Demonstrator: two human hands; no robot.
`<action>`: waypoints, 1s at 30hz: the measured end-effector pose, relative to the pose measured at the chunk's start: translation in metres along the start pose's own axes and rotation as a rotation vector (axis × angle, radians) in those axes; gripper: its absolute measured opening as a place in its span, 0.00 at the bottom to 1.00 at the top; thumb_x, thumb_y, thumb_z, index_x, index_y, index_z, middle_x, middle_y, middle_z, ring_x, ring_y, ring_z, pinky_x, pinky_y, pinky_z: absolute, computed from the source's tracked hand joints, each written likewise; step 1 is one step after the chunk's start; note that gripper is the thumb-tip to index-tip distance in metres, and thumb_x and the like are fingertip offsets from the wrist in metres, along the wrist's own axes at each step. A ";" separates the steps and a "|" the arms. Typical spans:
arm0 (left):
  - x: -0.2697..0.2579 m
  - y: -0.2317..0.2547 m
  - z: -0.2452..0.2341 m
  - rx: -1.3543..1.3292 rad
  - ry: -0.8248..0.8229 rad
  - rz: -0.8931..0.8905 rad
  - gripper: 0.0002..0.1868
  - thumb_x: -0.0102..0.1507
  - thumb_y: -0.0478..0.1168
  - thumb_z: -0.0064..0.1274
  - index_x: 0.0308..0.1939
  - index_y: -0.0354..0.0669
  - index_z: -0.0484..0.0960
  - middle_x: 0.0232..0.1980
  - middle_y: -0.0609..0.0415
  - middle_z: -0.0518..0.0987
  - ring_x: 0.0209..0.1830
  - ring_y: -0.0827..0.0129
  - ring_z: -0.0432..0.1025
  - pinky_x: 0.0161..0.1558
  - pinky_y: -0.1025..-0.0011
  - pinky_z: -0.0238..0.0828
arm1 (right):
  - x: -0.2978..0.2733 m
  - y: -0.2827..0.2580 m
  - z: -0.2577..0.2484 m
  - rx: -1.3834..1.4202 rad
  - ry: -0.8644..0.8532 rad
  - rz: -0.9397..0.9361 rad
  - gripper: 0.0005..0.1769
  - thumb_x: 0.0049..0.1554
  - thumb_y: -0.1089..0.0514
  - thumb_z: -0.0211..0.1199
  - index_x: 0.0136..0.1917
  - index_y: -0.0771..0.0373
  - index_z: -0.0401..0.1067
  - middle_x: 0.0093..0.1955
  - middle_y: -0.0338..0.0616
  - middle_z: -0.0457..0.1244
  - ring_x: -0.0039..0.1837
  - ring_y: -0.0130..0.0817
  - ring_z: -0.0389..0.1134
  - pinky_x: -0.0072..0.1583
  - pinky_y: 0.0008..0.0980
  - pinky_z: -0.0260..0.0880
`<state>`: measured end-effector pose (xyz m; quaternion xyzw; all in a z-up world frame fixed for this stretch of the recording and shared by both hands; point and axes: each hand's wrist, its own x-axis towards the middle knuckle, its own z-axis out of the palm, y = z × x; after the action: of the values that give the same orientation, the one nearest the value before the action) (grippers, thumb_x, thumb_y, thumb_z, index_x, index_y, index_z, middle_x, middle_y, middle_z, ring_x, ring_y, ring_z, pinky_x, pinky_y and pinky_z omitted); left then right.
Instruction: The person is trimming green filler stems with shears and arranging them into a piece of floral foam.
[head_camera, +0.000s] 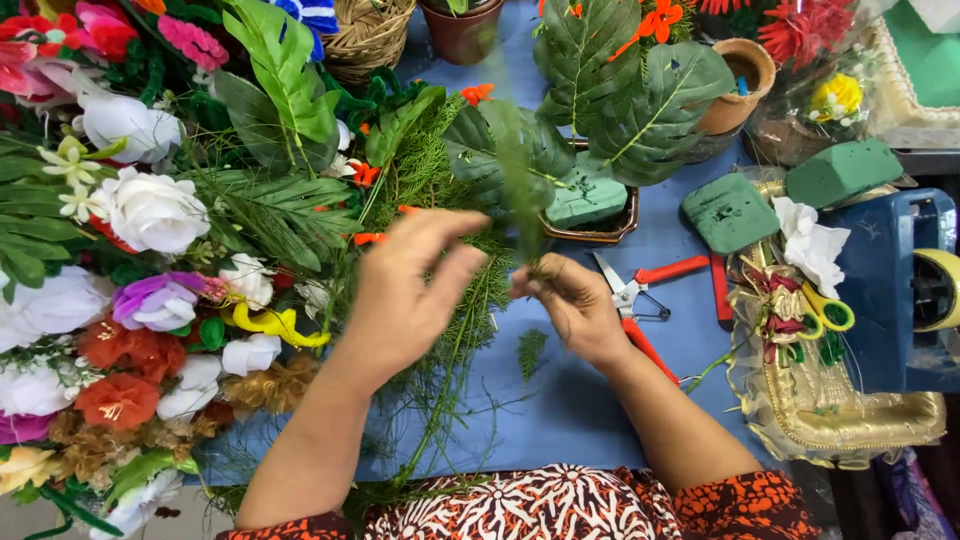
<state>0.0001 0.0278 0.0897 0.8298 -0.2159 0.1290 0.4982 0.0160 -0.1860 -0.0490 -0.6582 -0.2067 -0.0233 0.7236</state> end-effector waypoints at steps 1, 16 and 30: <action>-0.003 -0.008 0.011 -0.002 -0.003 0.002 0.15 0.72 0.41 0.45 0.56 0.35 0.79 0.48 0.43 0.77 0.50 0.55 0.76 0.49 0.63 0.75 | 0.000 -0.002 0.001 -0.001 0.003 0.000 0.06 0.63 0.69 0.58 0.49 0.71 0.76 0.39 0.50 0.71 0.46 0.30 0.69 0.55 0.42 0.74; -0.020 -0.047 0.061 -0.364 0.040 -0.159 0.04 0.66 0.33 0.57 0.44 0.39 0.81 0.29 0.49 0.82 0.26 0.69 0.74 0.28 0.74 0.69 | 0.009 -0.008 -0.020 0.092 -0.083 -0.011 0.34 0.62 0.38 0.59 0.65 0.71 0.67 0.54 0.50 0.66 0.57 0.35 0.69 0.60 0.40 0.73; -0.013 -0.056 0.077 -0.311 0.217 -0.043 0.07 0.66 0.34 0.58 0.33 0.40 0.81 0.26 0.51 0.75 0.23 0.68 0.71 0.27 0.73 0.67 | 0.010 -0.003 0.003 0.164 0.051 -0.021 0.04 0.62 0.71 0.60 0.48 0.70 0.66 0.39 0.51 0.63 0.41 0.34 0.68 0.47 0.37 0.73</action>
<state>0.0162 -0.0137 0.0047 0.7285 -0.1606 0.1722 0.6433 0.0235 -0.1809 -0.0431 -0.5937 -0.1962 -0.0309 0.7798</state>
